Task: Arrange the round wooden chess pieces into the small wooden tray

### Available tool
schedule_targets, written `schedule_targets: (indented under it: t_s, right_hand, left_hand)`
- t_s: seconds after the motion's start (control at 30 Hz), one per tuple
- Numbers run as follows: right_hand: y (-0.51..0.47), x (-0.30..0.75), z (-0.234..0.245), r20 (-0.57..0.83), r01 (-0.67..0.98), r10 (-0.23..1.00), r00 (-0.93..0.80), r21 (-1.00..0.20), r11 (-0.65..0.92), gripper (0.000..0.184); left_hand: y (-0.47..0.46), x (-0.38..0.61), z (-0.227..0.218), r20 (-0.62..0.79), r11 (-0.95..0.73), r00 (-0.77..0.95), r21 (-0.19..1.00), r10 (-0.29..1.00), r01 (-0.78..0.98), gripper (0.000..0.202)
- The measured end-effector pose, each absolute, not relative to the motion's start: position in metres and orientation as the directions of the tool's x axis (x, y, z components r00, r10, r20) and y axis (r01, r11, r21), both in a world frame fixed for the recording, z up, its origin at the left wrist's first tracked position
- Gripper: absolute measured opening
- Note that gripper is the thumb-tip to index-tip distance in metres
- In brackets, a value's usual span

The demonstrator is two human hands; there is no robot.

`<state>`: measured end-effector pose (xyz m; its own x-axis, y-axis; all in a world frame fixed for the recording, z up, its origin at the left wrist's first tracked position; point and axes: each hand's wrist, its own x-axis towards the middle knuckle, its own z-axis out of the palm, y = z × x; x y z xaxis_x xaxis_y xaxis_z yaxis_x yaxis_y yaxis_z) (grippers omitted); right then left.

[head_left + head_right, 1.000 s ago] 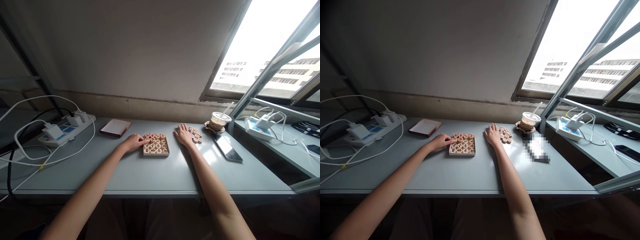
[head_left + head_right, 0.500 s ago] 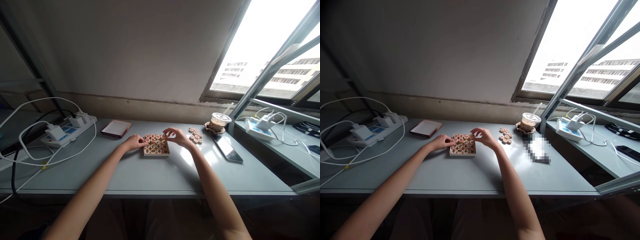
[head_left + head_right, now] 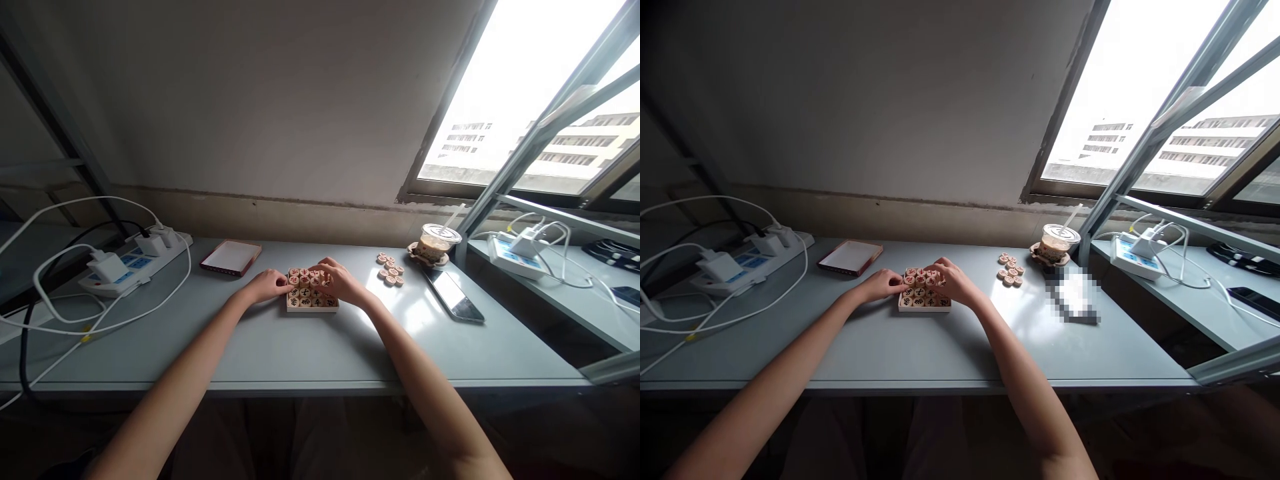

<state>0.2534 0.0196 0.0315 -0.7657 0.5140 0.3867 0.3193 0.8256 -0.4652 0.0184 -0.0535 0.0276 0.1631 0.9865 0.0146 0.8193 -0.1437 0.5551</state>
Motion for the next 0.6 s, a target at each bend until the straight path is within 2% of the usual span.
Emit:
schedule_targets:
  t_s: [0.1, 0.17, 0.27, 0.33, 0.4, 0.53, 0.6]
  right_hand:
    - [0.029, 0.266, 0.037, 0.365, 0.395, 0.560, -0.744, -0.436, 0.809, 0.039]
    - [0.039, 0.281, 0.037, 0.391, 0.593, 0.673, -0.628, -0.320, 0.739, 0.036]
    - [0.057, 0.306, 0.032, 0.374, 0.913, 0.867, -0.328, -0.110, 0.393, 0.042]
    - [0.065, 0.322, 0.030, 0.261, 0.991, 0.958, -0.120, -0.033, 0.133, 0.050]
    - [0.068, 0.334, 0.032, 0.165, 1.000, 0.986, -0.011, 0.010, 0.009, 0.047]
    - [0.067, 0.344, 0.040, 0.215, 0.992, 0.971, -0.107, 0.084, 0.091, 0.027]
    - [0.066, 0.345, 0.042, 0.245, 0.989, 0.960, -0.134, 0.092, 0.114, 0.024]
  left_hand:
    - [-0.053, 0.018, 0.027, 0.015, -0.140, 0.158, 0.553, 0.987, 0.821, 0.042]
    - [-0.054, 0.018, 0.027, 0.014, -0.145, 0.165, 0.557, 0.986, 0.818, 0.042]
    - [-0.054, 0.019, 0.028, 0.011, -0.147, 0.170, 0.555, 0.985, 0.819, 0.042]
    - [-0.054, 0.019, 0.028, 0.015, -0.148, 0.167, 0.549, 0.986, 0.823, 0.041]
    - [-0.054, 0.019, 0.028, 0.017, -0.150, 0.168, 0.546, 0.986, 0.824, 0.040]
    - [-0.055, 0.019, 0.028, 0.021, -0.151, 0.168, 0.556, 0.986, 0.818, 0.039]
    - [-0.055, 0.019, 0.028, 0.021, -0.152, 0.170, 0.568, 0.985, 0.809, 0.038]
